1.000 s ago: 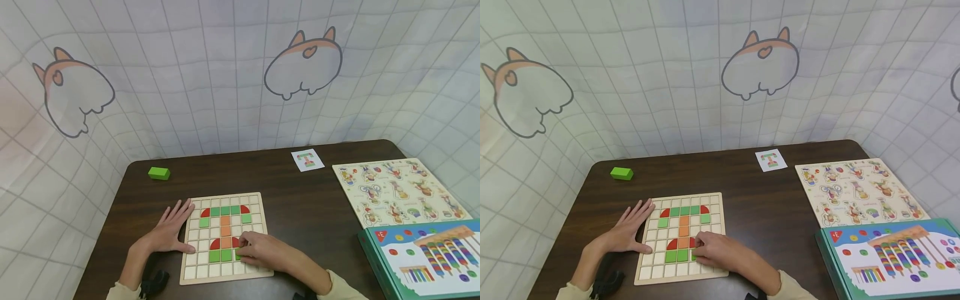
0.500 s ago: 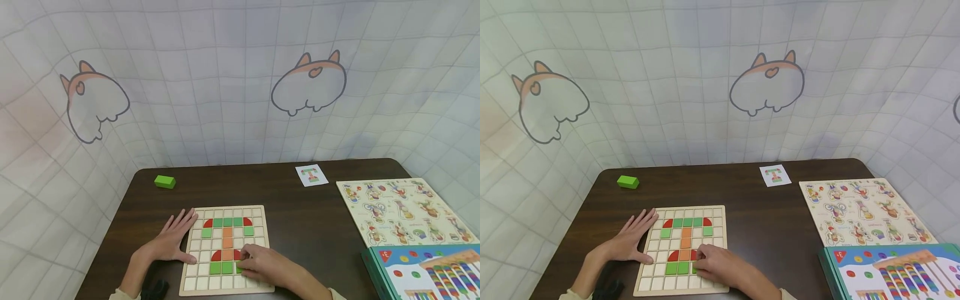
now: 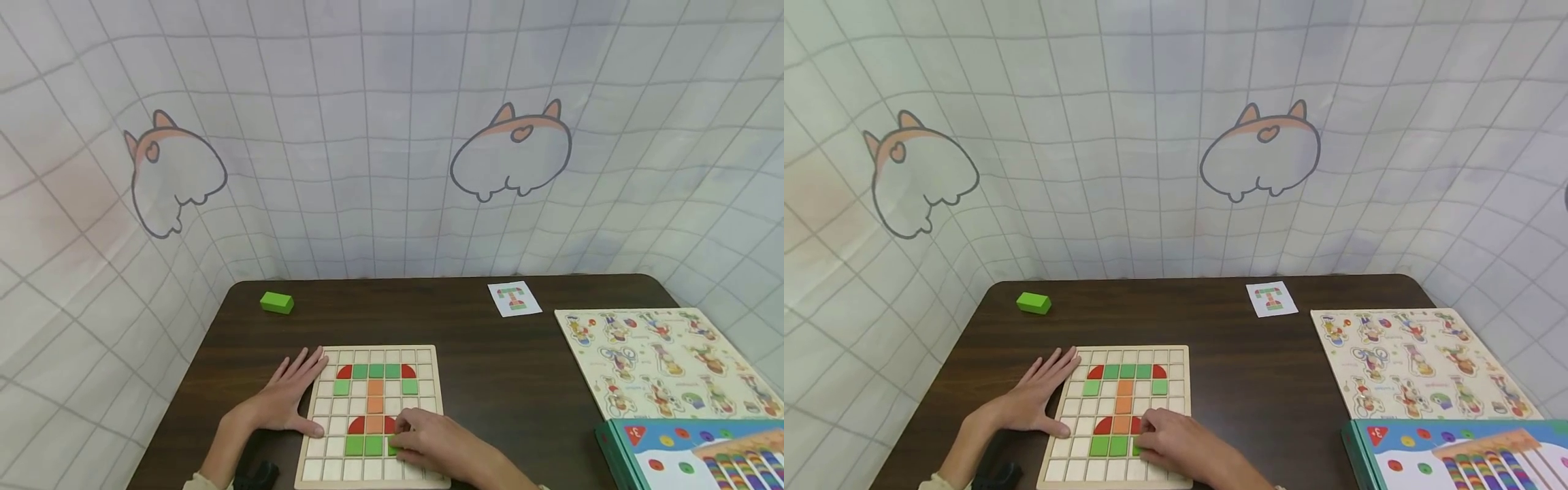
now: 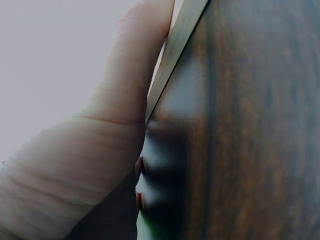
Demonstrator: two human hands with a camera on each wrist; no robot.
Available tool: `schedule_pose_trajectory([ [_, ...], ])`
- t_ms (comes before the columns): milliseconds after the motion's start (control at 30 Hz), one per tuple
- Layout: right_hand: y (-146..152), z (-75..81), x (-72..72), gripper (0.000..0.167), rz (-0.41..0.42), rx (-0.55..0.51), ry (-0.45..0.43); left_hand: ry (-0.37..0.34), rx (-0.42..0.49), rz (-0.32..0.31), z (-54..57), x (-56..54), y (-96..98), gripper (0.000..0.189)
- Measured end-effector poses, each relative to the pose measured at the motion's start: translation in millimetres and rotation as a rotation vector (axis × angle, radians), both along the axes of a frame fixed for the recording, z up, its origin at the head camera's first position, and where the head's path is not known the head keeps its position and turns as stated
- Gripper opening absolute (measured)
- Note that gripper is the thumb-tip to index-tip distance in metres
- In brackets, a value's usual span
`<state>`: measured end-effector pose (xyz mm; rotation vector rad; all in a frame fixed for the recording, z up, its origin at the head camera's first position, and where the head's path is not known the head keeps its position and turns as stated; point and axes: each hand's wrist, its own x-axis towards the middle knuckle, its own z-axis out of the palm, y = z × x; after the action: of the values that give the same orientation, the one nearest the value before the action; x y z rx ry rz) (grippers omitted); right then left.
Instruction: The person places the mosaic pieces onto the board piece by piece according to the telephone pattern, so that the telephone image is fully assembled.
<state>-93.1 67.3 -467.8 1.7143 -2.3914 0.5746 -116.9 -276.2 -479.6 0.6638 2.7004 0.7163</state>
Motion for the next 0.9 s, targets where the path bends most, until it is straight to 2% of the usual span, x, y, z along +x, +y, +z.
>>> schedule_pose_trajectory([
  [167,-1.5,-3.9,0.4,0.006,-0.008,0.018,0.042,0.004,-0.002,0.003,-1.9,2.3,0.5,0.12],
  [500,-5.2,-1.0,2.1,0.004,-0.016,0.03,0.004,-0.01,-0.004,0.01,-5.6,-0.9,-1.5,0.12],
  [733,-5.2,-2.3,4.7,0.003,-0.023,0.01,0.079,-0.024,0.002,-0.012,-5.3,-1.7,1.2,0.119],
  [900,-8.6,-3.2,4.3,0.003,-0.023,-0.006,0.087,-0.018,0.0,0.006,-4.7,0.4,-1.0,0.119],
])
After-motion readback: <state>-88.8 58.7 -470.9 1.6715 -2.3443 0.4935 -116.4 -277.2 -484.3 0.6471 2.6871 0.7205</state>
